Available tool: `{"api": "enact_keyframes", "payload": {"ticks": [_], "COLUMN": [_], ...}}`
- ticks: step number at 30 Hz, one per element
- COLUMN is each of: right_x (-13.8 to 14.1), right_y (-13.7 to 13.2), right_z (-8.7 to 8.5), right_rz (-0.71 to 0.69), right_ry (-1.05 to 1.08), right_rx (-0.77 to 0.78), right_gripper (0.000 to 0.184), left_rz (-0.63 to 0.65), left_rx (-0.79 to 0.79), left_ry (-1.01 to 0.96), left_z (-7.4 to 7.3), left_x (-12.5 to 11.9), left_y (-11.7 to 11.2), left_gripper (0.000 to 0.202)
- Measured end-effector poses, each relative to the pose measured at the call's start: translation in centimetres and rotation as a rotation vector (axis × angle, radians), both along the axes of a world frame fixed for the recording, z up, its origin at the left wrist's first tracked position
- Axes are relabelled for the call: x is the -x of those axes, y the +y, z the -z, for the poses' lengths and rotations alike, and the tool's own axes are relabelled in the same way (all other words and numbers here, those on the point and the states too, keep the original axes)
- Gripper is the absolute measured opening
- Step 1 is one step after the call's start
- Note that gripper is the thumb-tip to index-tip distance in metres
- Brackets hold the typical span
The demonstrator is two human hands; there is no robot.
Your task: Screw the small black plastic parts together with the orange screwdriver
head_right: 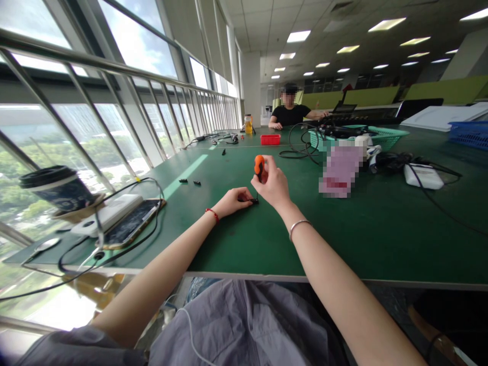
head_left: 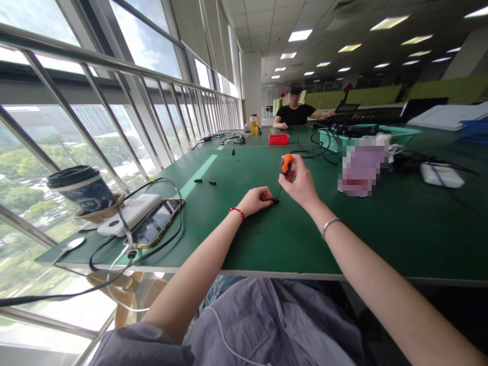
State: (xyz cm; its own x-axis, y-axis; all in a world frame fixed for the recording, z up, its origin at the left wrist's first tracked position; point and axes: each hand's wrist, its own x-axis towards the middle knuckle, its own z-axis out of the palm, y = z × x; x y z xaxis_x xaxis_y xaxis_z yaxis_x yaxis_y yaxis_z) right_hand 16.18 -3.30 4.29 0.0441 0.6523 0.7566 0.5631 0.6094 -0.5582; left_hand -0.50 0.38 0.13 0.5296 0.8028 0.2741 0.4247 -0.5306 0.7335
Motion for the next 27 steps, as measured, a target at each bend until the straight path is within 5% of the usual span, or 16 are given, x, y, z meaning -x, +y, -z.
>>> {"api": "enact_keyframes", "payload": {"ticks": [20,27], "right_x": [0.06,0.07], "right_y": [-0.13,0.13], "right_z": [-0.17,0.26], "right_rz": [0.084,0.066], "right_ry": [0.025,0.003], "right_rx": [0.042,-0.025], "right_gripper": [0.025,0.037], "left_rz": [-0.006,-0.008], "left_rx": [0.007,-0.005], "left_ry": [-0.001,-0.002], "left_z": [-0.01,0.18], "left_x": [-0.04,-0.07], "left_y": [0.08,0.21], "left_gripper": [0.008,0.008]}}
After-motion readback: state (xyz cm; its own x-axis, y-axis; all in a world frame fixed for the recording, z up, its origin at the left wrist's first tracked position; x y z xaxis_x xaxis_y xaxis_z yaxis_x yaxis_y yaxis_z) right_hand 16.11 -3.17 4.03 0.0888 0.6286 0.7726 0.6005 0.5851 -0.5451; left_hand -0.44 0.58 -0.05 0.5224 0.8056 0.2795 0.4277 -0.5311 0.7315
